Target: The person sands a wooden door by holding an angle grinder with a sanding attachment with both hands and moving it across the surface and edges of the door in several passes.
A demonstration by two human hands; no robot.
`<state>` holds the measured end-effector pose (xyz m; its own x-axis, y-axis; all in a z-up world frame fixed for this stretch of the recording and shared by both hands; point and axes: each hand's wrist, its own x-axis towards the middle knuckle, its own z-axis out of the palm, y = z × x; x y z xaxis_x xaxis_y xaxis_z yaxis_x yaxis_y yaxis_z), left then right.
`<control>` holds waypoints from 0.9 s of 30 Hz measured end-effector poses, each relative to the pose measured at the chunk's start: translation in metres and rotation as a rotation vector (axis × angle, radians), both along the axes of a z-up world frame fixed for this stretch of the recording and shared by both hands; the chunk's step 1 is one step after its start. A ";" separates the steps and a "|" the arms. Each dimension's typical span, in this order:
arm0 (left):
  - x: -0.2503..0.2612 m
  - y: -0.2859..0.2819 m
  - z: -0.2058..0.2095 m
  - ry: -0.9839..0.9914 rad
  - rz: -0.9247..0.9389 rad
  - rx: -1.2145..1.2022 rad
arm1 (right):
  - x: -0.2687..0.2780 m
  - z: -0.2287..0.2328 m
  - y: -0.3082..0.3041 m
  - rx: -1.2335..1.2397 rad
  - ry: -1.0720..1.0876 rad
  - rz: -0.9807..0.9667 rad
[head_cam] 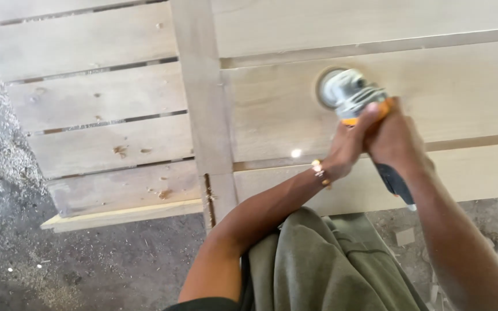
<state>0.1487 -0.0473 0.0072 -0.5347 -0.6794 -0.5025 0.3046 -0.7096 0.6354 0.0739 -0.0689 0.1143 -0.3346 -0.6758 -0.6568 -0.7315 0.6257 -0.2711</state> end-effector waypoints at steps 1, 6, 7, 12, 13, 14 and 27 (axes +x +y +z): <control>0.013 -0.005 0.005 0.005 0.009 -0.002 | 0.009 0.000 -0.003 -0.002 0.005 0.009; 0.099 -0.029 0.009 -0.006 0.156 -0.014 | 0.073 -0.009 -0.036 0.019 -0.052 0.129; 0.116 -0.033 0.011 -0.002 0.151 -0.011 | 0.090 -0.004 -0.045 0.021 -0.047 0.123; 0.146 -0.052 0.013 -0.035 0.417 0.021 | 0.121 -0.007 -0.080 0.029 -0.218 0.326; 0.132 -0.052 0.012 -0.035 0.410 0.026 | 0.108 -0.006 -0.078 0.033 -0.218 0.319; 0.118 -0.052 0.010 -0.008 0.380 0.010 | 0.095 -0.005 -0.076 0.029 -0.183 0.282; -0.048 -0.039 0.020 -0.105 -0.068 -0.125 | -0.041 0.018 -0.027 0.028 0.029 -0.329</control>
